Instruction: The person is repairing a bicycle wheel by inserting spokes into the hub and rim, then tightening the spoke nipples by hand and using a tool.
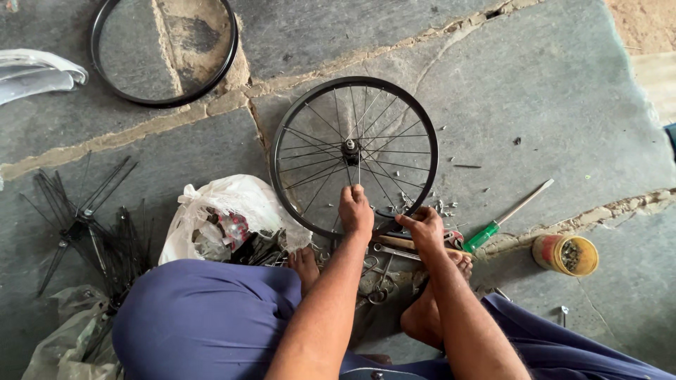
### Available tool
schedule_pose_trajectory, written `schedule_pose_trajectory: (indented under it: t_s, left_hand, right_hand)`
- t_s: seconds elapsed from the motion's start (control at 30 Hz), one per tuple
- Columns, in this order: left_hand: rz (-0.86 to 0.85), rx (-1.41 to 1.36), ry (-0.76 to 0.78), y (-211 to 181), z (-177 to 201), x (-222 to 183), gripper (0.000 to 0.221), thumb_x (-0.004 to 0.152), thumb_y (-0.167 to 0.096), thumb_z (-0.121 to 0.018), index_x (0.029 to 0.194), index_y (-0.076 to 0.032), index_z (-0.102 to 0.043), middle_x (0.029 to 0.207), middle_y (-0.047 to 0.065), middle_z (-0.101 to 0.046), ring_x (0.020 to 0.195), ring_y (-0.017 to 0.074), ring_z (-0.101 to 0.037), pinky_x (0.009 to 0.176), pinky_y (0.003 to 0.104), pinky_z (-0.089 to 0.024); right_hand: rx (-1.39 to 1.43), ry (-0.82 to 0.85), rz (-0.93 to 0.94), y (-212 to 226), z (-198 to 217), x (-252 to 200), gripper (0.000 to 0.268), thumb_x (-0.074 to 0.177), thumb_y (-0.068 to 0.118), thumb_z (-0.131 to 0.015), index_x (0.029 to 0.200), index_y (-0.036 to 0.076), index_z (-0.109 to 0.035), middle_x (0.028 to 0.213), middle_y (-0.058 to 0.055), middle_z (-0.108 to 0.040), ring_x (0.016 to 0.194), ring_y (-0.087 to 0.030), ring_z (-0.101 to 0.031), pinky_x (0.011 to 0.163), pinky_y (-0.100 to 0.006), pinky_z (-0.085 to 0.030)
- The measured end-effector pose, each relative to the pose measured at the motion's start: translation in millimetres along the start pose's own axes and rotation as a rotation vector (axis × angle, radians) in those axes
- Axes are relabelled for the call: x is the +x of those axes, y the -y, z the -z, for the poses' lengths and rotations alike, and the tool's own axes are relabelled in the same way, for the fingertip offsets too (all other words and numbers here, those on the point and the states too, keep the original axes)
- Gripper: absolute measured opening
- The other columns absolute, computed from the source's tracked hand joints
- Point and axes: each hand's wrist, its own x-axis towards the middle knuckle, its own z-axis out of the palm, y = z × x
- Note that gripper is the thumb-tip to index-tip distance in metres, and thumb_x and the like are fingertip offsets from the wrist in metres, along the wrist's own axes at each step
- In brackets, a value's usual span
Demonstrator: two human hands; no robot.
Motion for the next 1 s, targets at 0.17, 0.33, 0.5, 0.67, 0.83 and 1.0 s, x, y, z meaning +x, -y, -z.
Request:
schedule_pose_trajectory:
  t_s: [0.17, 0.33, 0.5, 0.67, 0.83, 1.0]
  left_hand:
    - [0.023, 0.228, 0.015, -8, 8, -4, 0.014, 0.093, -0.014, -0.06, 0.106, -0.008, -0.06, 0.093, 0.009, -0.071, 0.083, 0.0271, -0.066, 0.073, 0.044, -0.053]
    - [-0.398, 1.091, -0.063, -28, 25, -15, 0.025, 0.083, -0.025, -0.069, 0.101, -0.011, -0.061, 0.105, 0.01, -0.067, 0.095, 0.0224, -0.064, 0.08, 0.039, -0.053]
    - [0.109, 0.847, 0.491, -57, 25, -39, 0.063, 0.11, -0.039, -0.046, 0.158, -0.002, -0.03, 0.113, 0.019, -0.07, 0.096, 0.0284, -0.069, 0.084, 0.042, -0.058]
    - [-0.288, 0.813, 0.345, -2, -5, -38, 0.056, 0.102, -0.048, -0.056, 0.129, 0.001, -0.053, 0.118, 0.021, -0.064, 0.1, 0.0343, -0.064, 0.077, 0.048, -0.056]
    - [-0.223, 0.565, 0.526, 54, -20, -18, 0.037, 0.099, -0.042, -0.061, 0.11, -0.007, -0.065, 0.108, 0.016, -0.072, 0.1, 0.0342, -0.069, 0.086, 0.048, -0.055]
    - [-0.22, 0.388, 0.458, 51, -34, -14, 0.029, 0.09, -0.036, -0.07, 0.102, -0.01, -0.063, 0.095, 0.013, -0.075, 0.091, 0.0358, -0.072, 0.082, 0.049, -0.055]
  right_hand:
    - [-0.037, 0.025, 0.019, 3, 3, -3, 0.054, 0.07, 0.022, -0.092, 0.111, -0.004, -0.067, 0.094, -0.009, -0.072, 0.083, -0.018, -0.066, 0.077, -0.031, -0.054]
    - [0.004, 0.043, -0.04, 5, 5, -3, 0.058, 0.07, 0.021, -0.092, 0.115, -0.004, -0.065, 0.095, -0.01, -0.072, 0.084, -0.019, -0.066, 0.074, -0.035, -0.055]
    - [0.14, 0.061, -0.029, -3, 3, 8, 0.055, 0.073, 0.016, -0.09, 0.117, -0.006, -0.065, 0.094, -0.011, -0.073, 0.08, -0.018, -0.066, 0.071, -0.031, -0.054]
    - [0.278, 0.082, -0.059, -19, 8, 22, 0.05, 0.077, 0.01, -0.086, 0.119, -0.009, -0.066, 0.092, -0.009, -0.073, 0.074, -0.016, -0.064, 0.065, -0.029, -0.051]
    - [0.506, 0.137, -0.053, -27, 15, 35, 0.047, 0.085, 0.0, -0.075, 0.13, -0.005, -0.063, 0.098, -0.008, -0.071, 0.078, -0.015, -0.062, 0.067, -0.027, -0.05]
    - [0.821, 0.257, -0.185, -45, 41, 35, 0.035, 0.089, -0.013, -0.053, 0.122, -0.01, -0.06, 0.115, -0.02, -0.067, 0.103, -0.03, -0.07, 0.093, -0.034, -0.06]
